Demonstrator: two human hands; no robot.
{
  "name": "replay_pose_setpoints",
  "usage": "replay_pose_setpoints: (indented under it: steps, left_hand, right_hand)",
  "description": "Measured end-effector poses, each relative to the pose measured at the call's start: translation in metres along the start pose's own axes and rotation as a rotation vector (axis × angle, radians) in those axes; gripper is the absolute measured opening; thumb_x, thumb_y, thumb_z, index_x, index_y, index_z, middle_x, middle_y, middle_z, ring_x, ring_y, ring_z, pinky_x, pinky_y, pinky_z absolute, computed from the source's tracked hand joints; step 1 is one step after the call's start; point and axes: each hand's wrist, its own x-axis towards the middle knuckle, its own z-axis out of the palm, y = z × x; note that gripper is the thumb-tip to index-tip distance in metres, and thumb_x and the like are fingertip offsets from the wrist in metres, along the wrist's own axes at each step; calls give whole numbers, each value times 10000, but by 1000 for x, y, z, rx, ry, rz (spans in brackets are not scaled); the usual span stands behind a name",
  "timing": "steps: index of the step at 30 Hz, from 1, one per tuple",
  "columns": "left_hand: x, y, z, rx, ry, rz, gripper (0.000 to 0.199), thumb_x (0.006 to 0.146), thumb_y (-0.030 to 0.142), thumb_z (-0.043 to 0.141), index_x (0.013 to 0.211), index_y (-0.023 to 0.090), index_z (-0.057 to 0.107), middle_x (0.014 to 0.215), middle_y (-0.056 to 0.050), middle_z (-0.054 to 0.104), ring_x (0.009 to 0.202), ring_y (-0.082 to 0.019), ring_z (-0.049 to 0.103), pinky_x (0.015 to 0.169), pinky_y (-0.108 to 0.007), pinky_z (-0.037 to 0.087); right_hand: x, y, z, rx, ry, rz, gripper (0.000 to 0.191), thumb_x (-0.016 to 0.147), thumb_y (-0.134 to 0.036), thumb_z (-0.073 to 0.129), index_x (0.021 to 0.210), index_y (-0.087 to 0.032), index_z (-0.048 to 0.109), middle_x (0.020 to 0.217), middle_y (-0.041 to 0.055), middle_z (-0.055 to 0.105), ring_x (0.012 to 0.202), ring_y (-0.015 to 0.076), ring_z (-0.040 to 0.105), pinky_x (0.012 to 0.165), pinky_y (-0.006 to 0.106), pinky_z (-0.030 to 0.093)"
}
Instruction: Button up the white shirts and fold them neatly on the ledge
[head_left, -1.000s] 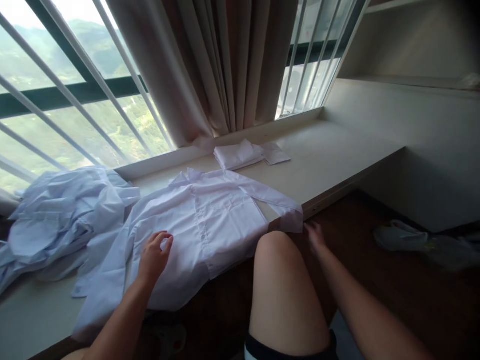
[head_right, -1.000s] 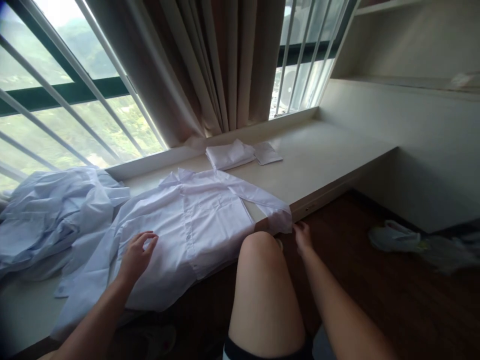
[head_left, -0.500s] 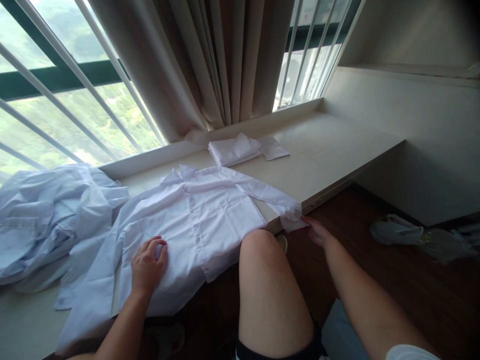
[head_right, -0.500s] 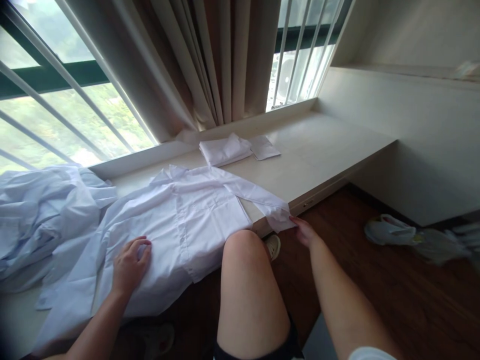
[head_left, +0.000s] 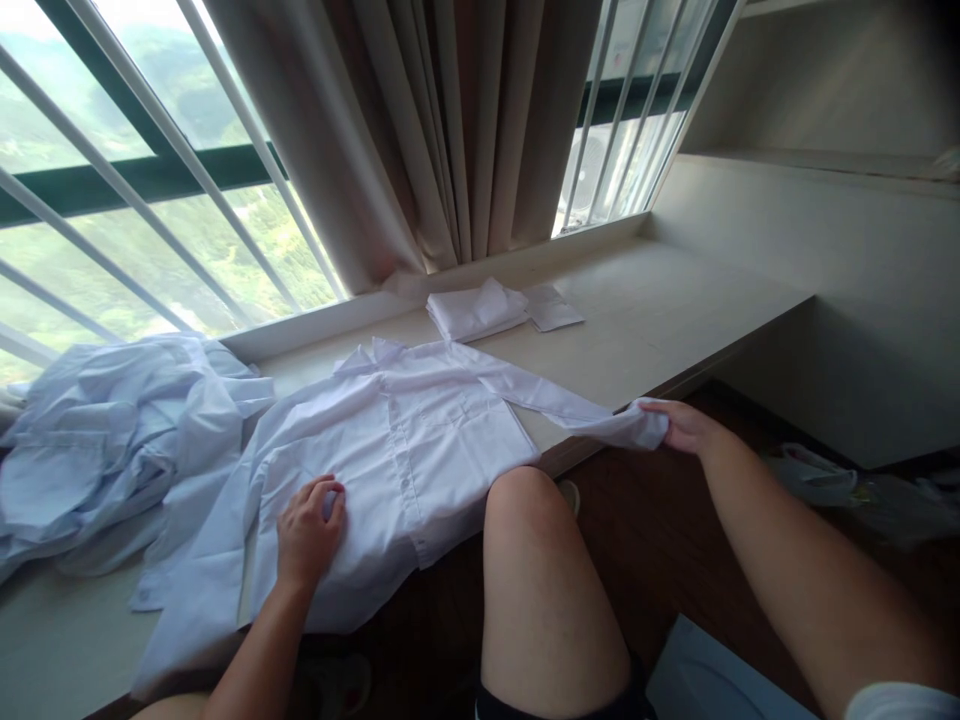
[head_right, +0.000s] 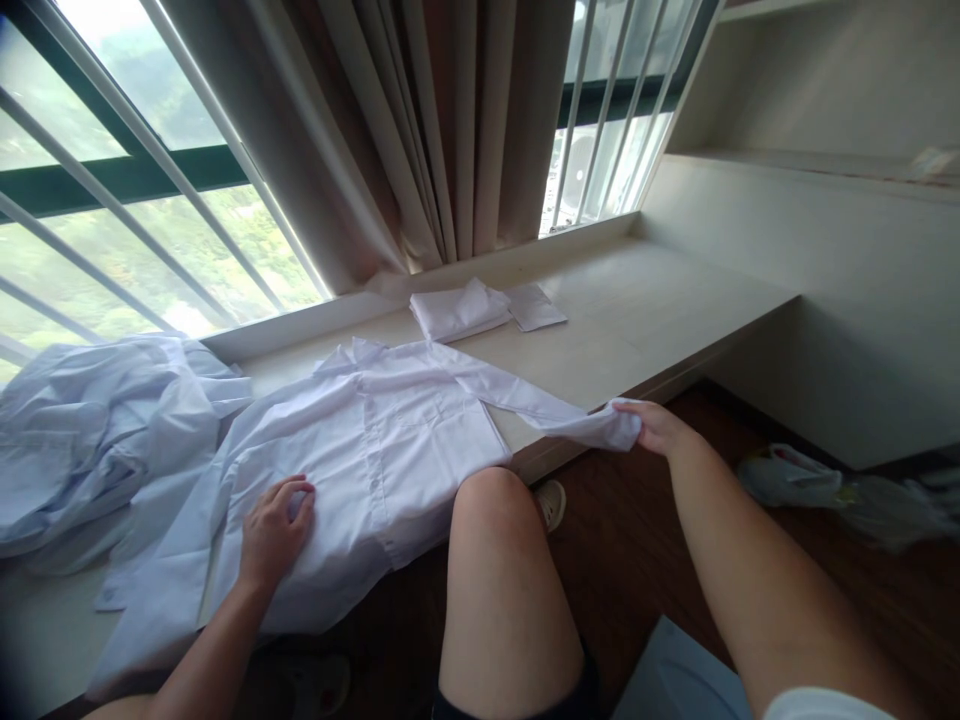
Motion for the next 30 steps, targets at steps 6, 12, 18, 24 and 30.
replay_pose_setpoints:
  steps: [6, 12, 18, 24, 30]
  left_hand:
    - [0, -2, 1, 2, 12, 8, 205, 966, 372, 510, 1022, 251, 666, 1276, -64, 706, 1161, -292, 651, 1003, -411, 466]
    - [0, -3, 2, 24, 13, 5, 202, 966, 366, 510, 1015, 249, 668, 1280, -61, 704, 1165, -302, 647, 993, -423, 464]
    - [0, -2, 2, 17, 18, 5, 196, 967, 365, 518, 1020, 251, 668, 1279, -60, 703, 1171, -298, 647, 1001, -424, 463]
    - [2, -5, 5, -11, -5, -10, 212, 969, 377, 524, 1032, 247, 679, 1290, -62, 693, 1201, -304, 631, 1039, -444, 451]
    - [5, 2, -7, -235, 62, -5, 239, 956, 395, 545, 1007, 219, 698, 1259, -92, 683, 1222, -302, 612, 1086, -474, 449]
  right_hand:
    - [5, -106, -45, 184, 254, -359, 137, 835, -123, 692, 899, -238, 730, 1051, 134, 738, 792, 178, 689, 747, 352, 585]
    - [-8, -73, -43, 97, 253, -256, 180, 732, -64, 754, 872, -177, 745, 983, 164, 740, 778, 198, 701, 723, 355, 580]
    - [-3, -3, -22, 61, 263, -201, 140, 713, -178, 767, 844, -210, 727, 952, 170, 745, 814, 248, 719, 721, 383, 595]
    - [-29, -65, 33, 143, 191, -475, 321, 646, -315, 899, 901, -193, 749, 912, 63, 746, 756, 171, 679, 749, 307, 600]
    - [-137, -138, 179, -15, -227, -566, 329, 782, -419, 835, 993, -177, 764, 859, 37, 741, 707, 152, 659, 648, 247, 541]
